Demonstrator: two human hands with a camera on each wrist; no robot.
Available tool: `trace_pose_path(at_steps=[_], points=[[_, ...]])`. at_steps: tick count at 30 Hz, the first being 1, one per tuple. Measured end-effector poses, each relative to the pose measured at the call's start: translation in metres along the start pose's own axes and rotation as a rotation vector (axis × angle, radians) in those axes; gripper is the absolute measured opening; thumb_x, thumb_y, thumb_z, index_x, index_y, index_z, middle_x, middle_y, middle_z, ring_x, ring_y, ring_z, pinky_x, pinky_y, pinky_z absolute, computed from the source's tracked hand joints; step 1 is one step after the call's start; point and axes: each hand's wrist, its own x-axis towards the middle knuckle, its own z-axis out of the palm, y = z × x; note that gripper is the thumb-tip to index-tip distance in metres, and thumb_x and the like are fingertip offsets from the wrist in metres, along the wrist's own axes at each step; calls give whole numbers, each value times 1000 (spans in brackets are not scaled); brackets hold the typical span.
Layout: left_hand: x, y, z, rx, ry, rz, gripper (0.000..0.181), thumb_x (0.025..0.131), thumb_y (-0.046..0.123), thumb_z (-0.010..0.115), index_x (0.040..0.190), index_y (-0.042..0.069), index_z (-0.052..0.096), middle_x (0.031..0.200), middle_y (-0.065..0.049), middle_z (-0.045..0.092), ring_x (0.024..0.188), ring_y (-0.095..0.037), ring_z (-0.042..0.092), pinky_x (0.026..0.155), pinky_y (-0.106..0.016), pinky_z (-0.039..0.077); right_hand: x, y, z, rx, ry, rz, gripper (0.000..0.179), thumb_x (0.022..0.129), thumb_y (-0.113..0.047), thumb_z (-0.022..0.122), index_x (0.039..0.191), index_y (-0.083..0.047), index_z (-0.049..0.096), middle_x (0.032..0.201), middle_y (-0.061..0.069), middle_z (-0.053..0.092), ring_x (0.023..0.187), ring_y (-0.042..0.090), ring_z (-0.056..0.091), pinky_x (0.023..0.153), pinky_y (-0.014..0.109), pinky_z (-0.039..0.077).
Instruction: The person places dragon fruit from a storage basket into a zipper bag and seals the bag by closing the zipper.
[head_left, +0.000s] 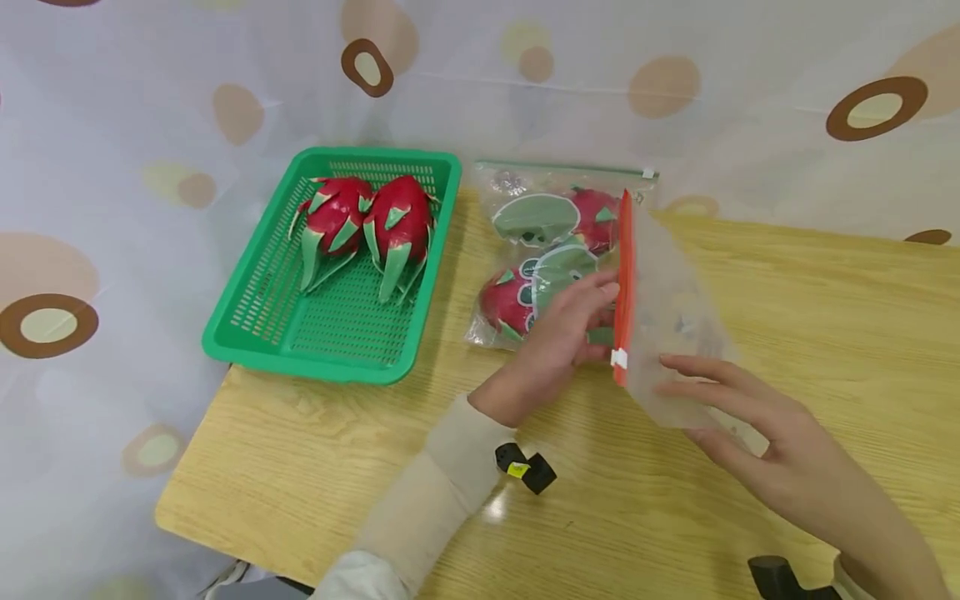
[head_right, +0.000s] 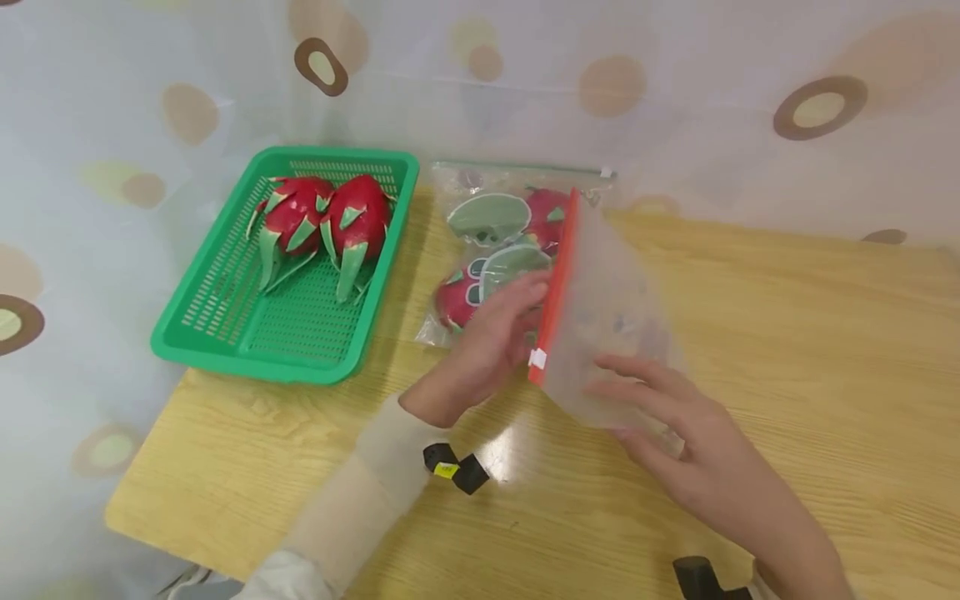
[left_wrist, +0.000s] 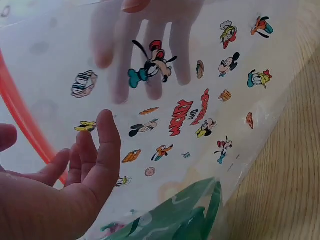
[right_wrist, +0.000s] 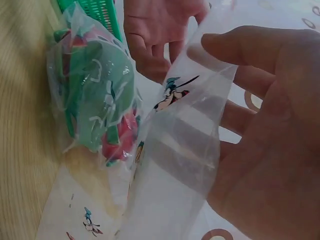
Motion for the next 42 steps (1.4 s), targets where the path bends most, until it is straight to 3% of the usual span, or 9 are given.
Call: trace_pose_path(at_steps=[2,5,10,14,18,22,27,32,42], points=[[-1,-1,-7,-5,52,-36,41,103,28,47,137,6,53,117,-9,62,93,-13,61,73,-27,57,3,1,3,-18,-25,-39,60,86,6,70,135,-26,60,149,-2,48,132,2,44,99,3,33],[-2,-3,-16,55,63,-85,40,102,22,51,138,4,51,109,-10,64,81,-12,64,64,-24,56,4,3,8,-22,-93,-35,57,89,1,68,134,-33,59,150,-6,47,133,0,42,97,3,36],[-5,-9,-22,251,-10,-129,53,99,8,50,151,10,37,98,-8,60,67,-13,62,58,-26,57,9,1,15,12,-161,34,52,95,-12,66,138,-36,53,148,-12,48,134,-4,40,97,4,35],[-8,-12,-20,311,-100,-106,62,96,4,48,155,17,30,89,-6,57,60,-13,58,55,-26,55,19,-2,21,96,-82,116,52,97,-12,62,144,-30,48,139,-12,55,125,0,51,96,6,41],[-12,-13,-16,323,-208,-117,69,97,4,48,157,23,21,97,-9,60,55,-15,57,55,-25,55,27,-3,26,164,16,115,56,98,-5,58,148,-24,43,132,-7,58,118,4,58,94,7,44],[-15,-15,-13,299,-248,-108,74,97,3,51,158,28,17,110,-11,62,53,-16,58,56,-28,57,30,-1,31,189,49,81,59,97,1,57,150,-21,42,130,-3,56,115,1,59,93,8,46],[-18,-18,-9,140,-285,-90,64,104,13,48,158,30,19,79,-11,61,52,-19,57,59,-46,60,30,-3,32,157,82,105,55,98,-1,57,147,-23,47,128,-7,57,111,-2,58,91,8,46],[-18,-20,-10,83,-251,-51,53,108,22,40,158,26,22,59,-11,53,50,-20,57,58,-45,60,31,-6,31,184,120,150,47,99,-3,55,142,-23,54,126,-8,59,106,1,59,90,8,46],[-17,-25,-6,138,-389,10,57,107,11,38,158,27,18,89,-30,57,55,-18,64,63,-45,61,36,-14,32,164,185,241,32,91,-11,71,120,-12,58,95,0,62,86,6,59,75,12,50]])
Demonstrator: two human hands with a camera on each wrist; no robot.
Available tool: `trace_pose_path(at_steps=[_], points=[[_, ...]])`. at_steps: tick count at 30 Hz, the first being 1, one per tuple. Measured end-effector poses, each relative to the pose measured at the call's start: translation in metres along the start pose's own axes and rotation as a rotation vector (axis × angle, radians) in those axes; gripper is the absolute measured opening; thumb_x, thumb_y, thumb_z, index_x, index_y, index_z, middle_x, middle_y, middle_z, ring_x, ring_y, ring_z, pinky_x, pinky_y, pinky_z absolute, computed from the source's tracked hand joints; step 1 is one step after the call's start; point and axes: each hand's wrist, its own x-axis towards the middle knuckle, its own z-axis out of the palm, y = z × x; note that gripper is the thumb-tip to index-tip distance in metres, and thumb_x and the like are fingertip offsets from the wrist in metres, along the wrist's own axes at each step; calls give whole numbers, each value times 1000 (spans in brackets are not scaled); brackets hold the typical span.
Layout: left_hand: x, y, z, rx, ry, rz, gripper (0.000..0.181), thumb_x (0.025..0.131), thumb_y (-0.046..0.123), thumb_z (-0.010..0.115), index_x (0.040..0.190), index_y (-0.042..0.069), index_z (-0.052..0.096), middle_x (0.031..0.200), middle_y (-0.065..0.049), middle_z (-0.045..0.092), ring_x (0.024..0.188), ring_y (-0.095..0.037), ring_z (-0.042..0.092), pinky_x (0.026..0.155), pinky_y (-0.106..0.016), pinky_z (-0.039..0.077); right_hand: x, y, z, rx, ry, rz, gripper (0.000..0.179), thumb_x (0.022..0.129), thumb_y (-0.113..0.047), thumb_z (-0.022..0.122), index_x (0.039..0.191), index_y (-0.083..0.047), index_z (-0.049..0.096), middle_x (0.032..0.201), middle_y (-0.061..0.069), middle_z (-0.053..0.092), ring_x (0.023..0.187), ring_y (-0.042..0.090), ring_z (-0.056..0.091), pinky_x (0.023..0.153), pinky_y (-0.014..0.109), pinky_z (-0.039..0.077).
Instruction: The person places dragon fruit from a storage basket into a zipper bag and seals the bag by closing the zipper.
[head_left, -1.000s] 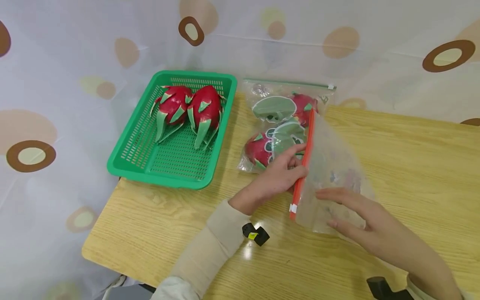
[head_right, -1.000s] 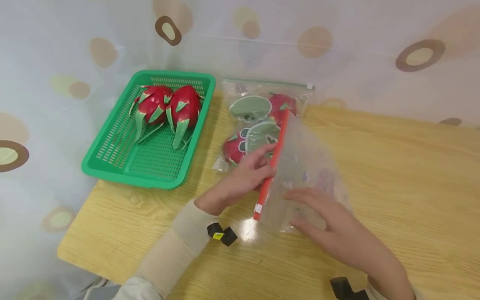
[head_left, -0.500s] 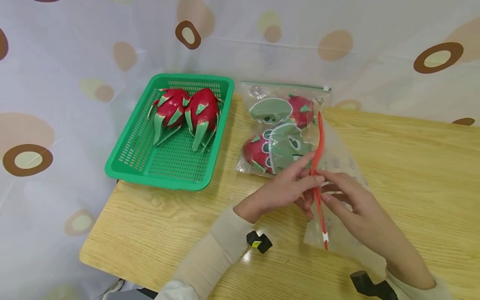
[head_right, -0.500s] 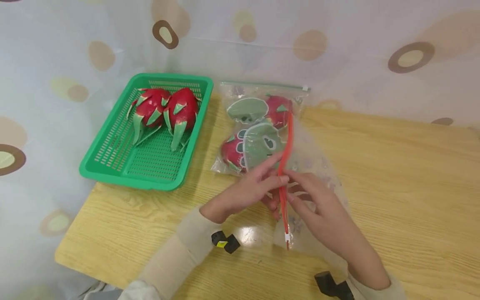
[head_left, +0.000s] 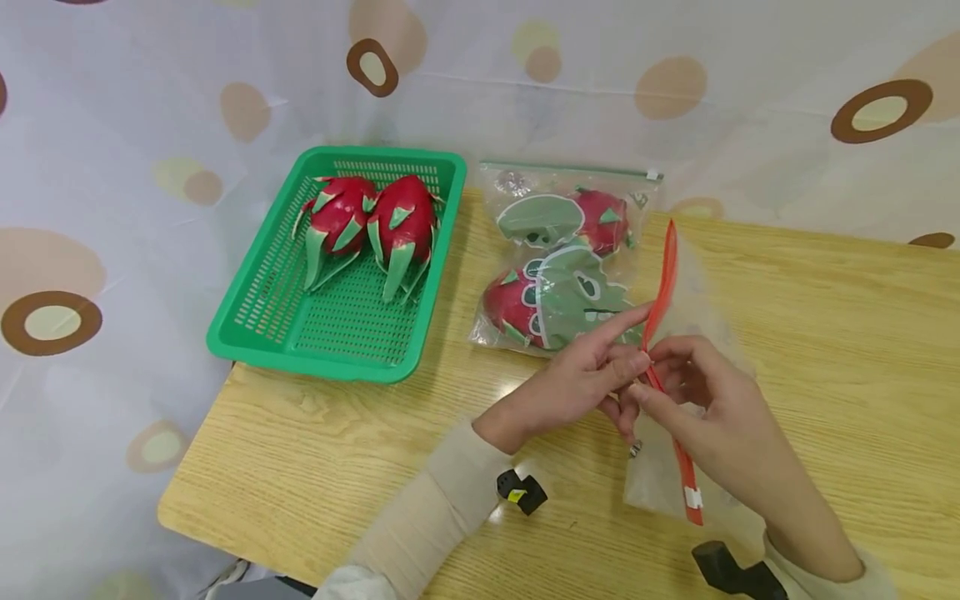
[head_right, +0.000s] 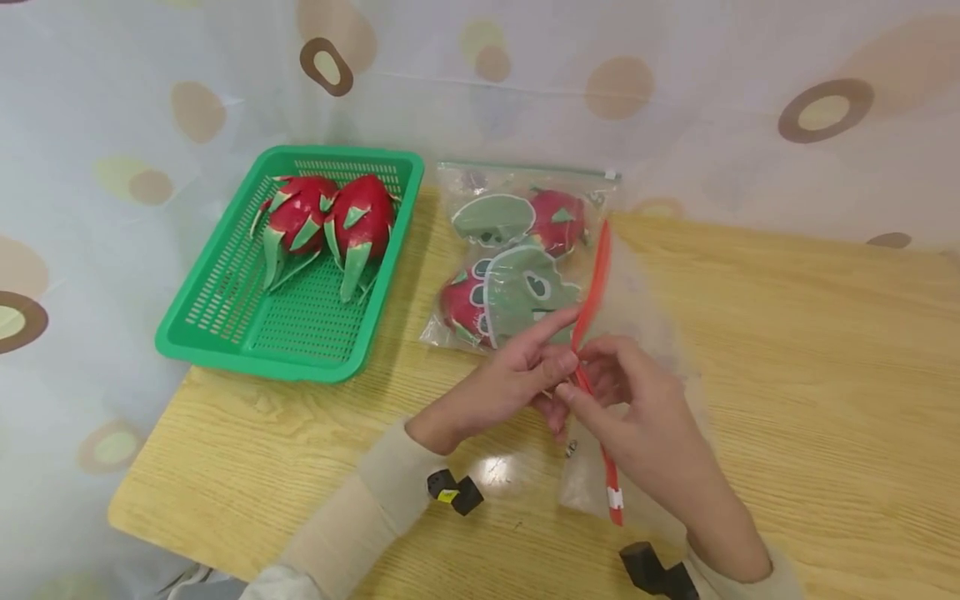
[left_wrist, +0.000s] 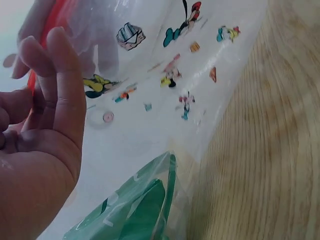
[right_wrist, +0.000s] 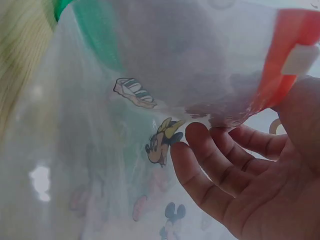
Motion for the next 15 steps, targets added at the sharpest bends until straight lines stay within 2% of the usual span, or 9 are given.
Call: trace_pose_path(at_steps=[2,6,10,15], points=[[1,-1,0,37,-3,12,57,107,9,37,158,25,18,88,-32,56,54,-17,63,62,-42,61,0,1,0,10,5,-2,28,92,-8,69,118,-11,58,94,-1,61,84,7,60,73,13,51],[2,-3,-1,72,32,28,57,106,4,37,158,21,21,86,-29,57,52,-16,60,61,-37,60,0,3,1,66,2,-13,23,94,-2,63,116,-7,58,94,-1,63,81,9,62,71,16,53],[3,-3,0,90,94,18,57,103,1,39,155,20,28,82,-20,59,52,-16,57,59,-36,59,1,4,1,113,-10,-13,19,98,-1,57,116,-5,56,91,1,65,75,11,64,67,19,54],[4,-3,-3,184,206,-35,50,101,3,45,147,21,43,71,-9,58,51,-15,54,56,-32,59,-1,5,0,161,-9,-13,16,99,3,50,114,-2,53,85,2,64,72,13,63,64,22,53]])
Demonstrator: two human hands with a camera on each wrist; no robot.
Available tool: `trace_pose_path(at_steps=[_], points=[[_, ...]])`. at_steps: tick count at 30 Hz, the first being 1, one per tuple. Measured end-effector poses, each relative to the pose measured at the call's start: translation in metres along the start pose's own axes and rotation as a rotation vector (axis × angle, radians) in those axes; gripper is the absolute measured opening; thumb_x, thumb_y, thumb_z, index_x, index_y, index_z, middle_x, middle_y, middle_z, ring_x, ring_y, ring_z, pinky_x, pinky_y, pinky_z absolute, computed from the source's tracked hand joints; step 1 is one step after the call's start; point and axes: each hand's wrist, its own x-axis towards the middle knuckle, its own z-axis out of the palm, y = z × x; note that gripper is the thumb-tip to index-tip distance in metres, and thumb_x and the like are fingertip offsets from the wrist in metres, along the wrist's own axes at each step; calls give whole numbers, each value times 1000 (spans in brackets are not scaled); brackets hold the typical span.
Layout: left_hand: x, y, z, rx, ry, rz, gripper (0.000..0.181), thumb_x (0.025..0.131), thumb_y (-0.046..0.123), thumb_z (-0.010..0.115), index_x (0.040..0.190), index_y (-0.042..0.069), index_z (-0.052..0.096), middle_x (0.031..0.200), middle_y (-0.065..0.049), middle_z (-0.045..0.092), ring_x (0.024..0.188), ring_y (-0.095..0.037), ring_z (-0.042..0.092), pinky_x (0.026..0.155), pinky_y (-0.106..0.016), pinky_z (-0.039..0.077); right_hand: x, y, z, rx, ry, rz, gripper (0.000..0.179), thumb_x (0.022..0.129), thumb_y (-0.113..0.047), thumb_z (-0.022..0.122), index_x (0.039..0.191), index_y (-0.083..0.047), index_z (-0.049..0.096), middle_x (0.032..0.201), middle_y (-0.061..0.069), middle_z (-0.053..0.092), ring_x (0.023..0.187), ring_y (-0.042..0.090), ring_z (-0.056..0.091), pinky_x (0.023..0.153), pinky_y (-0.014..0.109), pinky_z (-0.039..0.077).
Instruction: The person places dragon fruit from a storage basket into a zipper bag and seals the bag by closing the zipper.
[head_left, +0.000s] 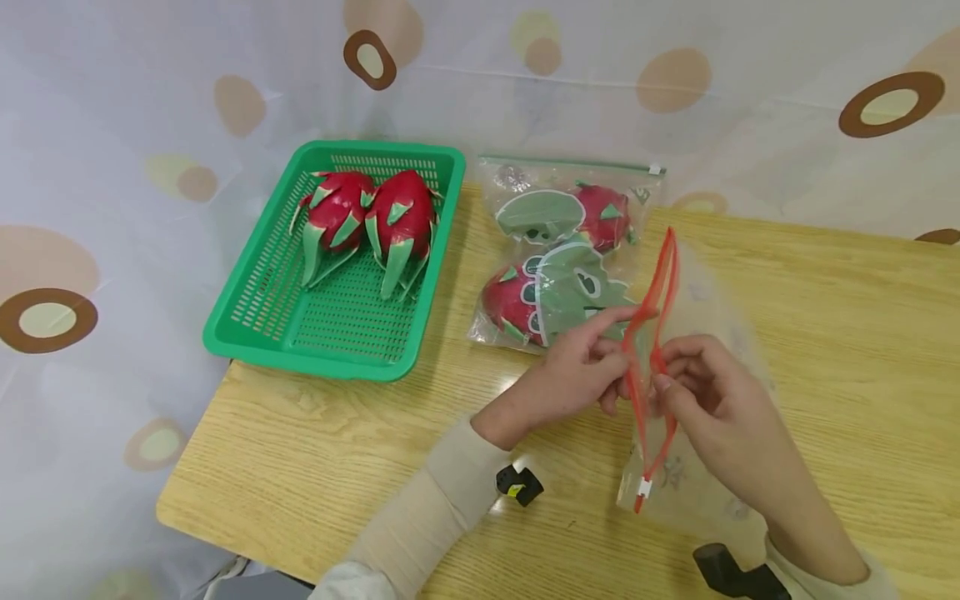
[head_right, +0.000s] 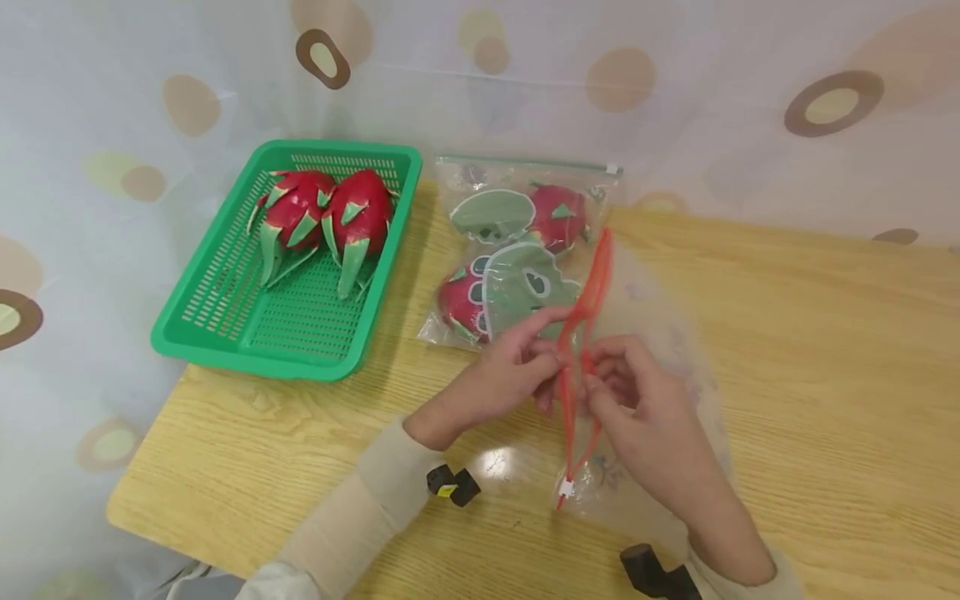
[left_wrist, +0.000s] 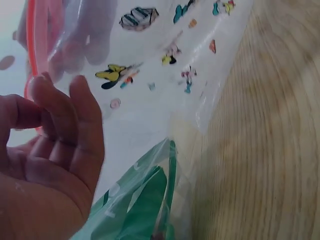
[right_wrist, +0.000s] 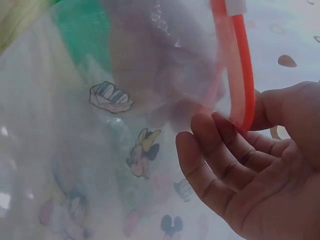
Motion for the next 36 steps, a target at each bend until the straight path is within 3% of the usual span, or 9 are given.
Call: trace_pose_path(at_steps=[5,9,12,19,22,25,28,31,36], points=[[4,-1,-4,53,97,-40,38,102,14,50,140,19,46,74,-5,63,46,-19,56,55,-39,58,0,0,4,25,-57,-22,16,98,6,49,110,-4,52,81,2,62,70,13,61,56,25,48],[6,-2,-5,104,149,-4,43,102,9,48,143,21,41,76,-5,65,46,-16,58,53,-43,58,1,0,8,-14,-76,-5,14,99,1,52,111,-7,52,73,0,58,62,14,57,55,24,46],[4,-1,-5,175,172,24,47,103,9,45,147,25,39,72,-4,59,47,-11,58,52,-36,58,1,0,10,-89,-43,4,17,98,-3,57,113,-9,52,67,-2,54,56,13,53,56,22,44],[1,1,4,193,138,60,52,105,9,41,149,37,42,66,-5,51,48,-12,53,52,-39,58,7,6,18,-271,84,-15,20,86,4,59,105,-4,57,80,3,62,73,2,56,66,11,48],[0,0,4,269,131,79,46,106,14,41,148,33,44,64,-2,51,48,-9,52,52,-27,55,9,8,22,-293,98,-27,9,90,0,61,93,-5,55,74,1,58,68,4,53,62,13,47],[1,0,0,356,137,120,38,107,24,41,144,27,50,64,1,48,53,-8,48,56,-20,47,10,8,22,-315,120,-69,15,92,-5,65,83,-7,53,69,0,53,63,4,49,58,13,44],[2,1,-6,425,161,145,37,107,33,42,141,24,54,67,2,45,65,-7,47,65,-17,43,7,5,16,-301,128,-50,18,92,-8,66,80,-9,54,71,-1,55,65,4,51,58,12,44],[1,2,-14,484,217,122,37,105,33,47,140,22,56,68,4,43,68,-7,45,66,-16,42,1,0,6,-231,133,49,13,93,-8,65,83,-9,55,80,0,62,74,2,60,65,11,51],[-4,1,-30,497,289,27,28,102,21,51,128,17,61,55,3,46,50,-12,51,52,-18,41,-6,-10,-15,-3,272,108,16,90,7,60,85,-1,48,83,0,57,71,9,63,62,15,54]])
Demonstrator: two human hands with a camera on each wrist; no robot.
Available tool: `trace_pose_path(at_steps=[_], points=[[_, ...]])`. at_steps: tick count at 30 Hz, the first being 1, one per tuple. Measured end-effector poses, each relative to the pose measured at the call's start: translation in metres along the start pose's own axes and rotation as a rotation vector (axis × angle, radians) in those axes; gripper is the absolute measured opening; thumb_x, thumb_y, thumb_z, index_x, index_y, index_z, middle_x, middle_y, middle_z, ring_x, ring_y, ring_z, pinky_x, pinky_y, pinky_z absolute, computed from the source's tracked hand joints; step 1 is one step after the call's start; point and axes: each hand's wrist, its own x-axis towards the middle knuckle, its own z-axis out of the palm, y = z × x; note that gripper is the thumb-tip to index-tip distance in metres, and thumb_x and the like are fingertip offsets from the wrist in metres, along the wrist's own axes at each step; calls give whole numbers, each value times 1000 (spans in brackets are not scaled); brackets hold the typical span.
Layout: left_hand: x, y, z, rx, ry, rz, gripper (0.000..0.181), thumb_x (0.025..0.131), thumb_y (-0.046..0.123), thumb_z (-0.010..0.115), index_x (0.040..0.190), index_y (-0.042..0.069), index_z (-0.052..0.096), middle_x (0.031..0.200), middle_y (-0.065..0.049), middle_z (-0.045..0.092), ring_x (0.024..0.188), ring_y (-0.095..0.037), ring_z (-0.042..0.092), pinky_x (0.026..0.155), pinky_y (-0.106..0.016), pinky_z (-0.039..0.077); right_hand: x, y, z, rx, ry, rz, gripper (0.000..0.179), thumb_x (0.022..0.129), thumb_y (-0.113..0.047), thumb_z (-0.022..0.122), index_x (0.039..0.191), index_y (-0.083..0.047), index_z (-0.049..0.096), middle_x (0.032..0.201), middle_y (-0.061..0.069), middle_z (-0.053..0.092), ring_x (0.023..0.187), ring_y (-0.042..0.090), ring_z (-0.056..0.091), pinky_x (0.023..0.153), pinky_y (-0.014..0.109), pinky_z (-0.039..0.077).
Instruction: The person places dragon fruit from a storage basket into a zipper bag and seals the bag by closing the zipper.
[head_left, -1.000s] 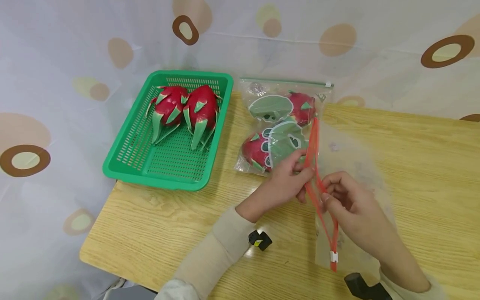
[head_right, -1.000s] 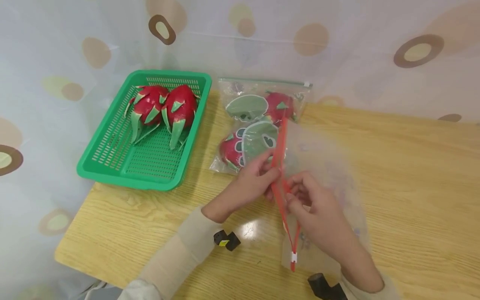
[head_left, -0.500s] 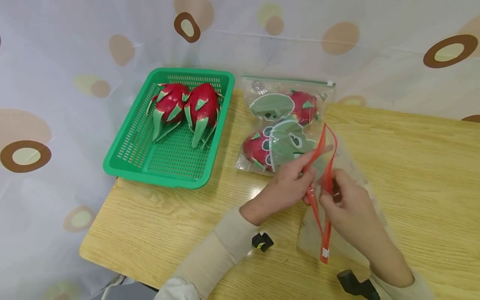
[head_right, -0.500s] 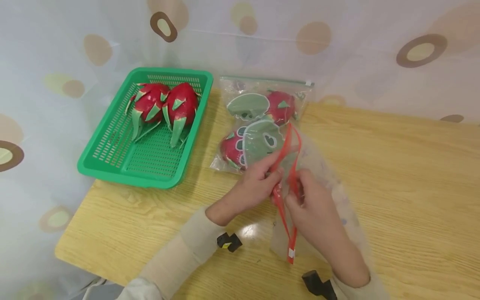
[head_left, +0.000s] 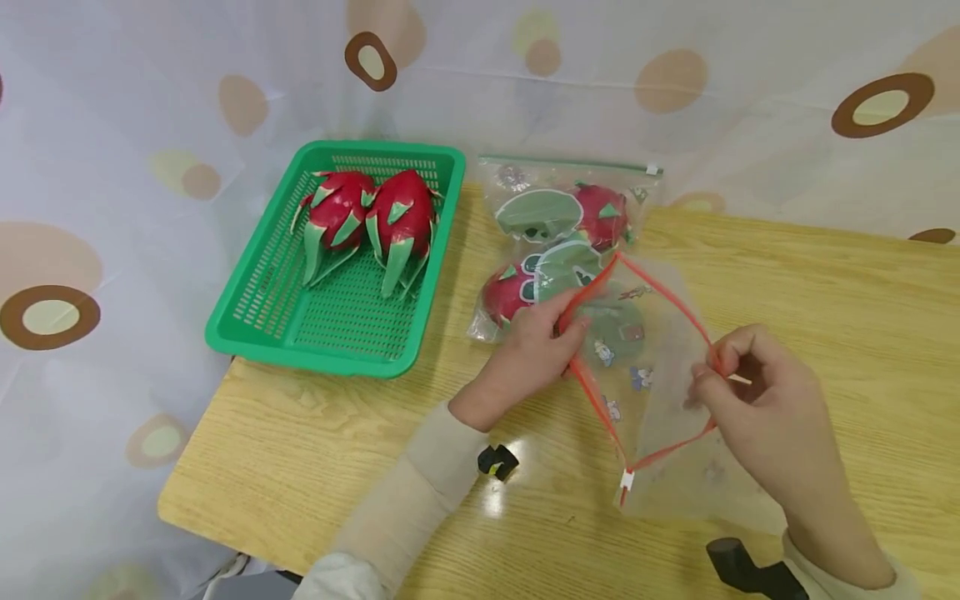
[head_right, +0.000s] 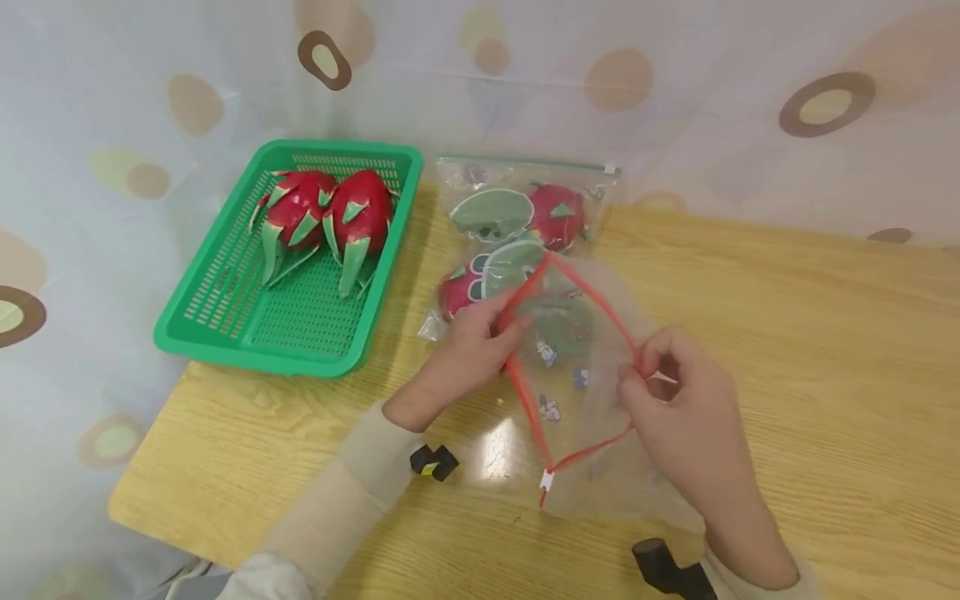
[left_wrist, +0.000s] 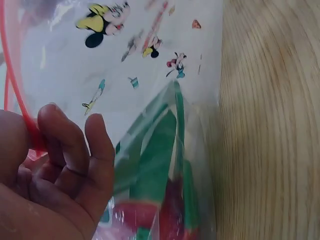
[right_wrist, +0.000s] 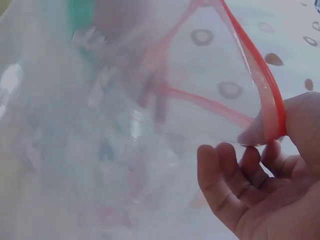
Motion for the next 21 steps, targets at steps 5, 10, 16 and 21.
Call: trace_pose_path(at_steps=[5,10,16,21], points=[[-3,-7,-10,44,-25,-86,30,100,13,47,123,19,65,52,0,53,46,-15,55,47,-20,40,-1,-6,-13,251,184,-7,20,84,18,51,81,-1,47,80,7,52,58,15,61,56,18,52],[-3,-10,-15,177,-90,-112,33,101,11,48,128,20,65,54,1,56,46,-10,55,44,-19,39,0,-5,-17,453,250,-180,18,76,26,44,80,9,47,77,12,52,54,18,56,55,22,55],[-9,-12,-18,160,-157,-144,31,102,10,50,129,19,62,69,-8,66,56,-20,67,47,-19,44,4,-4,-25,491,319,-338,14,74,28,41,78,17,48,76,10,57,57,15,61,59,19,53],[-14,-11,-14,40,-179,-127,31,103,27,53,133,20,56,77,-12,65,57,-24,67,53,-22,47,6,-8,-19,571,328,-399,12,74,28,40,80,23,50,74,10,53,56,17,58,55,22,52]])
